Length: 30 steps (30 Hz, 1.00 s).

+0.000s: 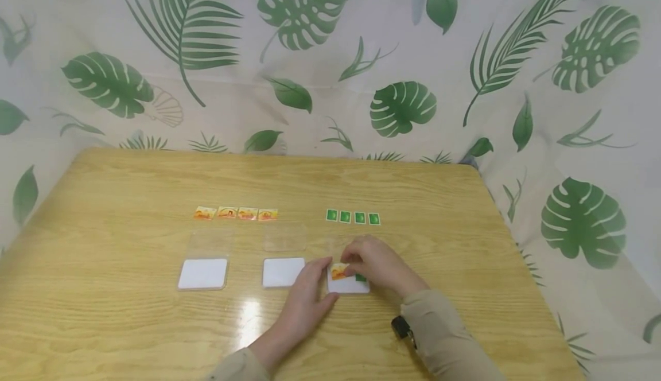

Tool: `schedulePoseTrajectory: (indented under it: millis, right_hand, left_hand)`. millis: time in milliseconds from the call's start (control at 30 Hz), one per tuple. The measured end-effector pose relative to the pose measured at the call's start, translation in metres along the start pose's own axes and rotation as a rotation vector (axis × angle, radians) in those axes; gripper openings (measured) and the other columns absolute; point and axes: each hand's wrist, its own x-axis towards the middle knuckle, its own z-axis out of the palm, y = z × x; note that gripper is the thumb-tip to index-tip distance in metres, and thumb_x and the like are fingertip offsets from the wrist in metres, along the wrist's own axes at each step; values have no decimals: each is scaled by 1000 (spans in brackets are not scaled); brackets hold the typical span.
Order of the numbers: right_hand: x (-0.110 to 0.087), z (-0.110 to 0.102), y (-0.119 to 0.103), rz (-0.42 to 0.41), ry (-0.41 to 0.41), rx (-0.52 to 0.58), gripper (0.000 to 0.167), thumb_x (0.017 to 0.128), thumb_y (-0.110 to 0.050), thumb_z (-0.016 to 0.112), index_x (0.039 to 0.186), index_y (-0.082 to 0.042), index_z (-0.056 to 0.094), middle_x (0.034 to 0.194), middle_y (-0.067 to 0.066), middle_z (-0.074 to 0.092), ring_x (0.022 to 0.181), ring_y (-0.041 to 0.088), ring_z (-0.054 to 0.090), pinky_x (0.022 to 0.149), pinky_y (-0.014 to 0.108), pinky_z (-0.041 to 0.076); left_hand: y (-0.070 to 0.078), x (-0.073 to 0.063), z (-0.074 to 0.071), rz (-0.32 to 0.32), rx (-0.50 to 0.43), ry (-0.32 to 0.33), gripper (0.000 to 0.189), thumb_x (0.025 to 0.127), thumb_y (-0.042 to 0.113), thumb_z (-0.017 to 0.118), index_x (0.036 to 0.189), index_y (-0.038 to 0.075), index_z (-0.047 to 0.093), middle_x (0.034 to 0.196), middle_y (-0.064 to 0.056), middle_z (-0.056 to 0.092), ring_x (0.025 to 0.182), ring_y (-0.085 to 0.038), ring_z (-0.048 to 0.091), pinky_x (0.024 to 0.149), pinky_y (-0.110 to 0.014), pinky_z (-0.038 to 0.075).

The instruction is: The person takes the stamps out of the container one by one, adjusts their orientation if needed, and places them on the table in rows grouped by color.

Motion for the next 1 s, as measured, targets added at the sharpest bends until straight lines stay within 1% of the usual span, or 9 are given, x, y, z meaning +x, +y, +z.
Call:
schedulePoseTrajectory:
  millis: [233,400,733,1000]
  right_hand:
    - [0,-2,-3,10,16,8,15,80,-15,77,93,-12,71,90,-6,65,84,12,58,76,34,53]
    - [1,-2,-5,28,21,20,15,78,-15,78,90,-14,68,88,-8,62,81,10,55,74,31,51]
    - [2,-2,-6,33,21,46,17,77,-13,79,83,-15,63,83,-8,59,78,10,52,71,28,49]
    - [2,-3,-6,20,25,69,15,79,-8,77,81,-14,63,82,-7,59,77,10,53,70,28,50]
  left_hand:
    - [0,-1,0,-15,-4,2,65,83,6,73,138,-1,40,136,-13,46,128,-27,42,108,-36,36]
    - [1,-1,-1,-27,-10,-2,65,83,6,73,139,-1,40,137,-14,46,128,-28,42,108,-36,36]
    - [1,0,-2,-6,9,10,63,82,5,73,137,-2,42,134,-14,48,126,-27,43,107,-35,37]
    - [1,-1,-1,5,13,16,64,82,5,74,137,-2,41,134,-14,48,125,-27,44,107,-34,38]
